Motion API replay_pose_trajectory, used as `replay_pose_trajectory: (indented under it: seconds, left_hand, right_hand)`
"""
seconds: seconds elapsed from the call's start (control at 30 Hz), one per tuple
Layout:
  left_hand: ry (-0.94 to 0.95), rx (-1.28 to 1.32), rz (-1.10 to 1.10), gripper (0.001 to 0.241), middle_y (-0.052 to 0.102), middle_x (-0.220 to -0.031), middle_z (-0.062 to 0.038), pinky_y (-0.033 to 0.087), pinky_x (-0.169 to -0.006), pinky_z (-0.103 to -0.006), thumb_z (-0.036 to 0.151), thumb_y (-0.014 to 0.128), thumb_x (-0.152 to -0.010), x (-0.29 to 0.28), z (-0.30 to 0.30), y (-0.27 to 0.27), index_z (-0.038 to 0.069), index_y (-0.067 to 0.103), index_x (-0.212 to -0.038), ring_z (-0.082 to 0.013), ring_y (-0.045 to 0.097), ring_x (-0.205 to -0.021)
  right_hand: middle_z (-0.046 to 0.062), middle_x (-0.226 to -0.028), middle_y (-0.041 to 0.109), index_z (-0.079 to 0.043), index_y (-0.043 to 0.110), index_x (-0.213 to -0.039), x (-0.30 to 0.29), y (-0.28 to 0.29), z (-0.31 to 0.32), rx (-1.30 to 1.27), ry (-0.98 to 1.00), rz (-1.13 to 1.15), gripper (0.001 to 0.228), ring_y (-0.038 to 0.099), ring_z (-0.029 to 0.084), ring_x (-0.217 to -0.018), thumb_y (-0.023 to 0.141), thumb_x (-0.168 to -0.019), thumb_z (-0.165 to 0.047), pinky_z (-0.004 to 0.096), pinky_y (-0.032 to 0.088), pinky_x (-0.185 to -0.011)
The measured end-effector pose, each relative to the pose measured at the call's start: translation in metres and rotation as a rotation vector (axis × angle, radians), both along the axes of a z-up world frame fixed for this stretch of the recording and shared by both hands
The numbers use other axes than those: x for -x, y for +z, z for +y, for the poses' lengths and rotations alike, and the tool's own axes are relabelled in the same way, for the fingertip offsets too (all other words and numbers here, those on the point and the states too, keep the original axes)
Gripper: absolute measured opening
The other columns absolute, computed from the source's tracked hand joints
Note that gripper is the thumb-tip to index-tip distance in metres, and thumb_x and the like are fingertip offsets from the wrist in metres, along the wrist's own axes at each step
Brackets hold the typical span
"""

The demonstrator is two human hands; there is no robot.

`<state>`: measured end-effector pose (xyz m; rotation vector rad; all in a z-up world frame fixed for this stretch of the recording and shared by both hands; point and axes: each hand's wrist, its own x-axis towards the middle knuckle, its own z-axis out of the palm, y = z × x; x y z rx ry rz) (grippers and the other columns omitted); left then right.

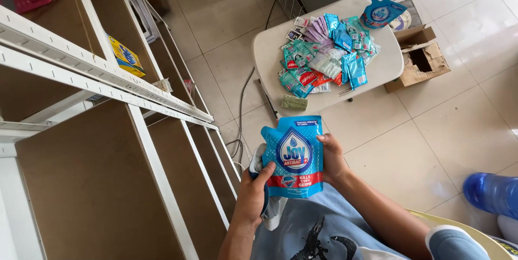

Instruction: Wiping down various grocery products with a cloth and placing them onto metal shelves.

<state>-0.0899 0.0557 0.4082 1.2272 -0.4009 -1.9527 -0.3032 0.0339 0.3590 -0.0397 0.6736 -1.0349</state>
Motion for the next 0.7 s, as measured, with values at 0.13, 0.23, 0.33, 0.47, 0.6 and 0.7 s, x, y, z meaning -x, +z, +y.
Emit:
replay_pose_trajectory:
  seconds: [0.13, 0.23, 0.33, 0.47, 0.6, 0.7]
  left_hand:
    - [0.015, -0.007, 0.002, 0.061, 0.070, -0.129, -0.014, 0.057, -0.098, -0.0418, 0.022, 0.071, -0.087, -0.001, 0.000, 0.009, 0.004, 0.054, -0.143, -0.0253, 0.069, -0.116]
    - [-0.001, 0.013, 0.081, 0.066, 0.067, -0.132, -0.011, 0.055, -0.100, -0.0397, 0.023, 0.071, -0.087, 0.004, -0.003, 0.024, 0.007, 0.049, -0.147, -0.0223, 0.066, -0.120]
    - [-0.014, -0.011, 0.114, 0.068, 0.065, -0.135, -0.011, 0.054, -0.101, -0.0397, 0.022, 0.070, -0.088, 0.007, 0.001, 0.031, 0.007, 0.046, -0.149, -0.0223, 0.064, -0.122]
    - [-0.048, -0.009, 0.168, 0.067, 0.063, -0.139, -0.009, 0.052, -0.105, -0.0384, 0.021, 0.070, -0.088, 0.012, 0.001, 0.023, 0.009, 0.045, -0.149, -0.0204, 0.063, -0.126]
    - [-0.066, -0.037, 0.165, 0.066, 0.064, -0.136, -0.011, 0.052, -0.104, -0.0410, 0.023, 0.071, -0.088, 0.017, 0.004, 0.025, 0.006, 0.046, -0.147, -0.0226, 0.064, -0.124]
    - [-0.112, -0.087, 0.095, 0.066, 0.066, -0.134, -0.012, 0.053, -0.103, -0.0412, 0.024, 0.071, -0.087, 0.024, 0.005, 0.025, 0.007, 0.047, -0.146, -0.0227, 0.066, -0.122]
  right_hand:
    - [0.030, -0.139, 0.060, 0.006, 0.042, -0.151, 0.001, -0.012, 0.005, 0.169, 0.081, 0.065, 0.095, 0.065, 0.042, -0.118, 0.065, -0.078, -0.051, 0.054, 0.051, -0.105]
    - [0.030, -0.142, 0.058, 0.006, 0.039, -0.153, 0.001, -0.010, 0.008, 0.219, 0.072, 0.051, 0.100, 0.063, 0.043, -0.121, 0.069, -0.076, -0.051, 0.055, 0.050, -0.106]
    - [0.031, -0.145, 0.053, 0.005, 0.035, -0.156, 0.000, -0.005, 0.010, 0.234, 0.076, -0.045, 0.103, 0.060, 0.045, -0.124, 0.070, -0.078, -0.053, 0.058, 0.048, -0.107]
    - [0.031, -0.155, 0.042, -0.003, 0.027, -0.161, -0.011, 0.039, -0.002, 0.336, 0.098, -0.183, 0.110, 0.046, 0.047, -0.141, 0.071, -0.078, -0.061, 0.060, 0.043, -0.114]
    - [0.029, -0.162, 0.033, -0.003, 0.024, -0.164, -0.011, 0.046, 0.004, 0.338, 0.062, -0.237, 0.116, 0.036, 0.047, -0.149, 0.072, -0.078, -0.064, 0.059, 0.039, -0.120]
    - [0.029, -0.163, 0.032, -0.007, 0.026, -0.161, -0.003, 0.055, 0.001, 0.351, 0.067, -0.184, 0.111, 0.036, 0.048, -0.148, 0.074, -0.076, -0.059, 0.060, 0.039, -0.116]
